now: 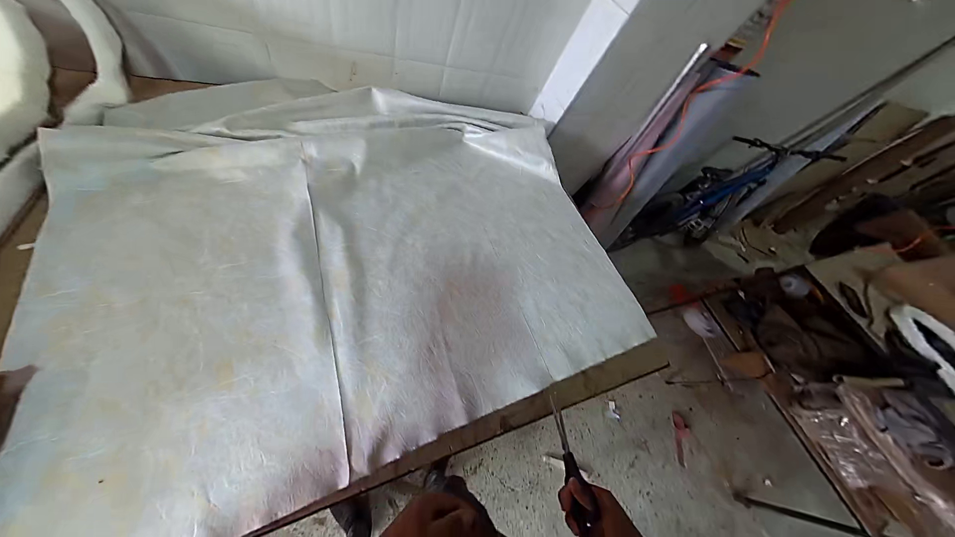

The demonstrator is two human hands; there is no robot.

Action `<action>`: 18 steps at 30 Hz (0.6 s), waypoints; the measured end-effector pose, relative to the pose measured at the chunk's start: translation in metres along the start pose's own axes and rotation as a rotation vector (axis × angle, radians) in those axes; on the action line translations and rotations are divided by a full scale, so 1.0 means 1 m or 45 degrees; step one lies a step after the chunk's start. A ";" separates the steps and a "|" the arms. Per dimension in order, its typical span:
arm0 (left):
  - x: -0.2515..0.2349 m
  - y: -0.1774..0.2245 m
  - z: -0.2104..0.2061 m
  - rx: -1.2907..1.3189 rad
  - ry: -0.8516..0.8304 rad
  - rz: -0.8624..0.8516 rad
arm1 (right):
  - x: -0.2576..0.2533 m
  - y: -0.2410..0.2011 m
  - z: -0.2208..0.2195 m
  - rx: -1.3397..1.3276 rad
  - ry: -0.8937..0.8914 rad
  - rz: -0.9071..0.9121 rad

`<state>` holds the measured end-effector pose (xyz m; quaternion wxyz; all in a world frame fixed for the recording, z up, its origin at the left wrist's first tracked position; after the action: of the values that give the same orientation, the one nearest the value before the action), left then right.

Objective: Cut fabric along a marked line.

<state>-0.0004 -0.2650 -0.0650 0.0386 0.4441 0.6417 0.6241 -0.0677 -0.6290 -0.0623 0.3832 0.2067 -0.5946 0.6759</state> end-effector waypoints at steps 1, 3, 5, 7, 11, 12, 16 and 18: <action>-0.009 0.003 -0.015 0.049 -0.003 0.007 | 0.000 0.014 0.016 -0.019 0.003 -0.042; -0.033 0.006 -0.043 0.189 0.025 0.028 | -0.012 0.031 0.043 -0.042 -0.049 -0.103; -0.062 0.006 -0.069 0.352 0.131 0.054 | -0.034 0.037 0.060 -0.044 -0.141 -0.131; -0.097 0.011 -0.093 0.499 0.304 0.063 | -0.059 0.031 0.067 -0.062 -0.234 -0.090; -0.177 0.025 -0.149 0.734 0.648 0.070 | -0.111 0.007 0.082 -0.133 -0.455 0.047; -0.198 0.032 -0.161 0.809 0.748 0.057 | -0.122 -0.001 0.086 -0.142 -0.521 0.064; -0.263 0.063 -0.192 1.111 1.070 0.020 | -0.134 -0.030 0.102 -0.215 -0.708 0.015; -0.285 0.069 -0.193 1.186 1.256 0.054 | -0.134 -0.040 0.104 -0.231 -0.751 -0.016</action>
<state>0.0910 -0.6013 -0.1091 -0.4661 0.0903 0.7773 0.4128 0.0278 -0.7658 -0.1129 0.2151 0.3627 -0.7369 0.5283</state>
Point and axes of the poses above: each hand's wrist, its own x-axis away from the middle knuckle, its own z-axis out of the back of the hand, y = z × x, the point moved 4 cm from there along -x, towards the middle knuckle, and after that the axes turned 13 degrees about y, right-handed, at the moved point
